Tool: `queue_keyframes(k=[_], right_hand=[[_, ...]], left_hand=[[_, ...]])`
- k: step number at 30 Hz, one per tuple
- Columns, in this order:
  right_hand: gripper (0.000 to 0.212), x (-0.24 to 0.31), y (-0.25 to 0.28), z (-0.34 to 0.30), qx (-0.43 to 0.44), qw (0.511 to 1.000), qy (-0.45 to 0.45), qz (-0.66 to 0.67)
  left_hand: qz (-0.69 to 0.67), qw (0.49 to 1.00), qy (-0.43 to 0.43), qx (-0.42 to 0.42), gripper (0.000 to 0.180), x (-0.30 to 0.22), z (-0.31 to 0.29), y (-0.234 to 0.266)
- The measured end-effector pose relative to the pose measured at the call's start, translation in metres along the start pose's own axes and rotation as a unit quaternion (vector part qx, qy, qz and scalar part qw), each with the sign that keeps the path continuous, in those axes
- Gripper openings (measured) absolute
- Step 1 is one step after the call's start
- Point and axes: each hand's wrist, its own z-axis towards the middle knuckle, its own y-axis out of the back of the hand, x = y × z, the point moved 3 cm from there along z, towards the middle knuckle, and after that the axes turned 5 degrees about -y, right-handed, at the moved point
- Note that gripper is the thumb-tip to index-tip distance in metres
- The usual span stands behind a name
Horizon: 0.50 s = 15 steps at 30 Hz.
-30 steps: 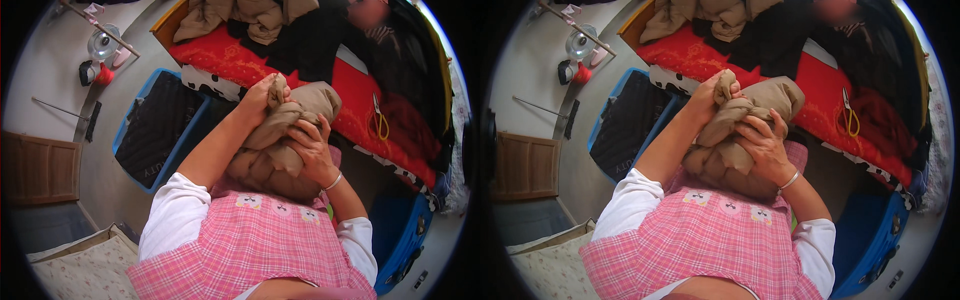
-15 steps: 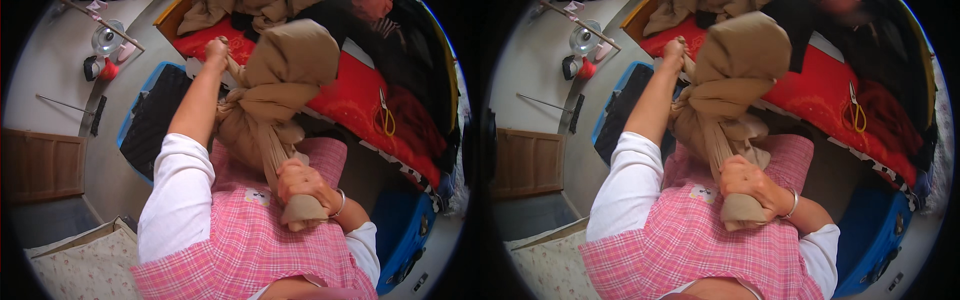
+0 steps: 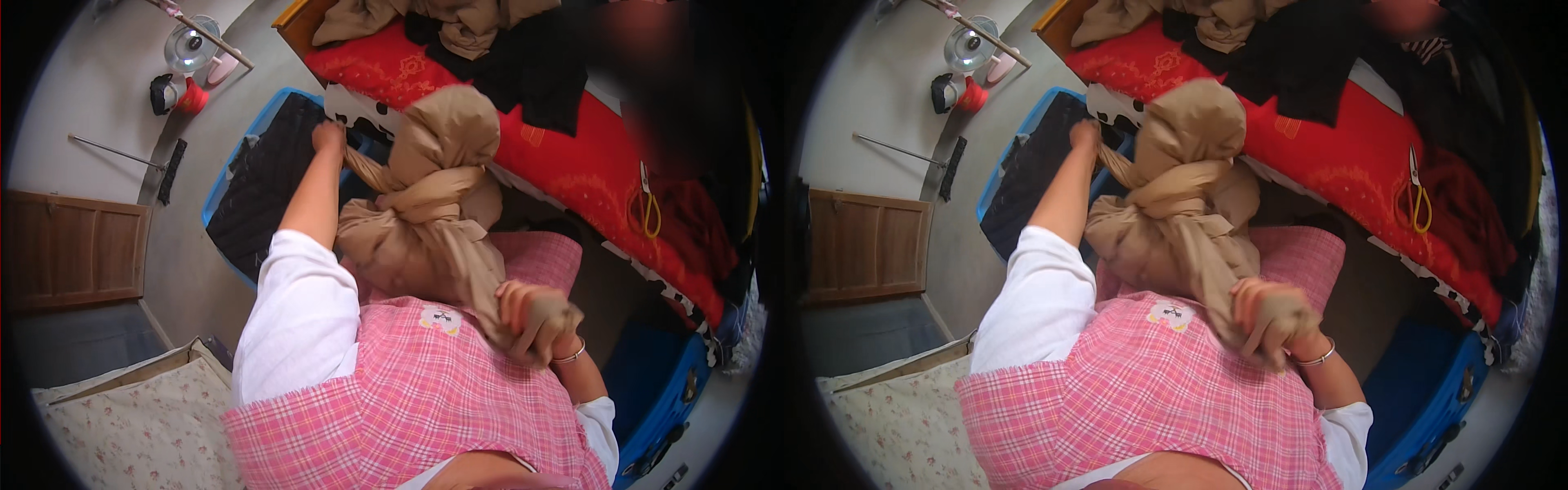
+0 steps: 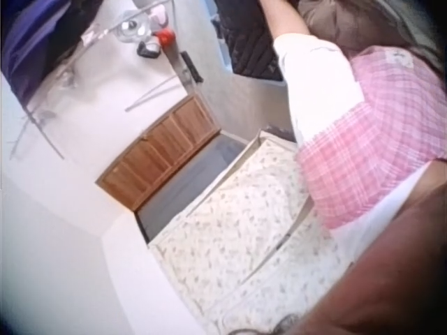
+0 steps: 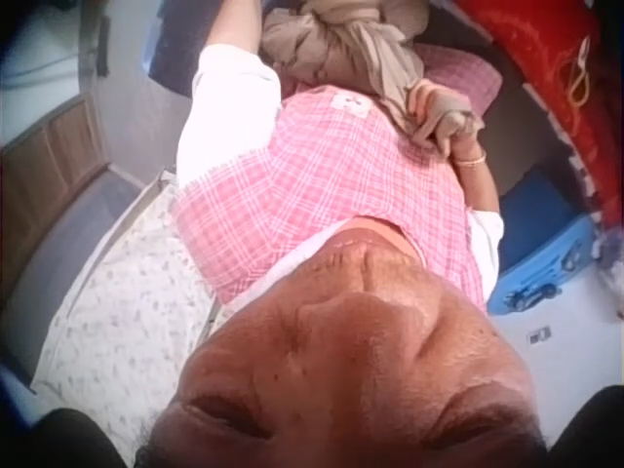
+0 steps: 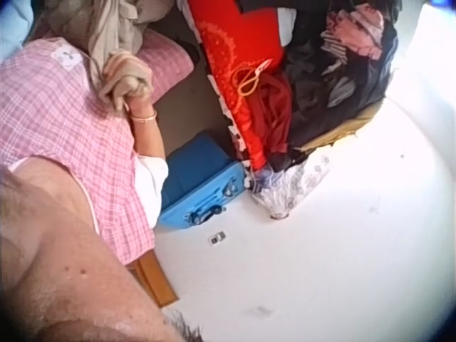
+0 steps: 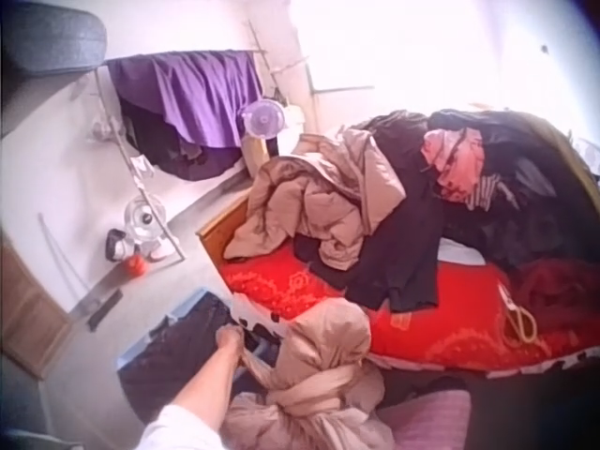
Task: Cutting and checking the lining of a beige down jacket.
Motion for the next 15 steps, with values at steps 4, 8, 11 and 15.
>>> queue_keyframes(k=[4,8,11,15], right_hand=[[0.028,-0.01,0.026,0.003,-0.226,0.965,0.029,0.126],[0.06,-0.013,0.016,0.025,-0.087,0.989,0.091,0.077],[0.041,-0.02,0.01,0.027,-0.083,0.986,-0.016,-0.142],[0.02,-0.042,0.019,0.015,-0.173,0.942,-0.018,-0.286]], left_hand=[[-0.395,0.887,0.236,0.036,0.053,0.031,-0.06,-0.012],[-0.524,0.805,0.243,0.138,0.073,-0.008,-0.106,0.012],[-0.596,0.748,0.228,0.182,0.075,-0.023,-0.144,0.018],[-0.612,0.708,0.295,0.192,0.053,-0.041,-0.183,-0.006]])
